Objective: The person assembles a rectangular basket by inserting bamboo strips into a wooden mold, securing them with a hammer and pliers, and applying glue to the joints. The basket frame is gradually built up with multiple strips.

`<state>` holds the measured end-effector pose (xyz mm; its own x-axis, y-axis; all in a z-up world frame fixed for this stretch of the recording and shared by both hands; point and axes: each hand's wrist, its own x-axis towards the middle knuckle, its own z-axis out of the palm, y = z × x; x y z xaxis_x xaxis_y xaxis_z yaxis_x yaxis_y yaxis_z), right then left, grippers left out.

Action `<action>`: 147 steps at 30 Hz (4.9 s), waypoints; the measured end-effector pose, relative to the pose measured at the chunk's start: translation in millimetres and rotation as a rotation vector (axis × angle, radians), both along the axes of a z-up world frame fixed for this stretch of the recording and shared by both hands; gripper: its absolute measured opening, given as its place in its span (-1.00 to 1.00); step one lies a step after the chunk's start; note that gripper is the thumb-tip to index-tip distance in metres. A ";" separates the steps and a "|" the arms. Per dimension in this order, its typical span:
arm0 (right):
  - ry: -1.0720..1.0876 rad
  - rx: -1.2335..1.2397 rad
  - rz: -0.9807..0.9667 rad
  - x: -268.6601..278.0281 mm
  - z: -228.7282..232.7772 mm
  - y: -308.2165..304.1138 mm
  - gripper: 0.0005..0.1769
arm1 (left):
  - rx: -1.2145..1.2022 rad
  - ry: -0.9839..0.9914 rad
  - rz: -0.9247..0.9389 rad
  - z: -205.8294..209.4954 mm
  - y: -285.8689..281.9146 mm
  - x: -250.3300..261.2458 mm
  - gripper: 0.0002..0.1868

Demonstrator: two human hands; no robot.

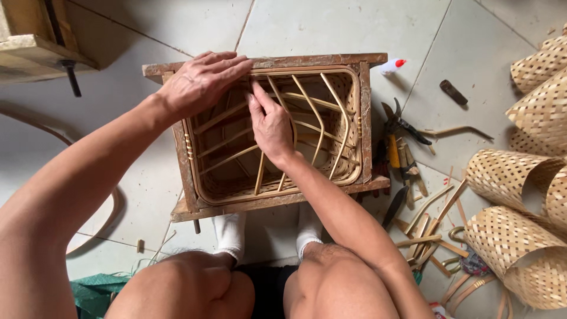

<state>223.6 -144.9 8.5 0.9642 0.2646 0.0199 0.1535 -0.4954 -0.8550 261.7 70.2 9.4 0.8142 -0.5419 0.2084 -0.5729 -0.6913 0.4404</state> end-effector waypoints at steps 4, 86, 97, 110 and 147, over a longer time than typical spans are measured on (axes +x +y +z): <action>0.274 -0.092 -0.031 5.0 11.5 0.4 -0.51 | 0.102 -0.063 -0.051 -6.2 1.0 2.9 -0.43; -0.094 0.392 -0.039 -27.6 15.6 49.3 -0.62 | -0.122 0.055 0.214 40.2 -32.9 -239.9 -0.54; -0.112 0.012 0.152 -21.1 13.9 40.4 -0.49 | -0.211 -0.016 0.366 32.9 26.9 -161.5 -0.41; -0.002 -0.154 0.194 -19.1 5.5 48.7 -0.48 | 0.127 0.010 0.148 -0.5 38.7 -40.8 -0.43; 0.547 -0.670 -0.369 -253.4 -102.8 -385.4 -0.49 | 0.303 0.233 0.217 58.0 -70.9 -256.6 -0.12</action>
<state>-29.8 -530.2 -94.3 0.8199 -0.2672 -0.5064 -0.4499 -0.8476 -0.2812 5.1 -0.7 67.4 0.9221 -0.3620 -0.1365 -0.3099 -0.9024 0.2993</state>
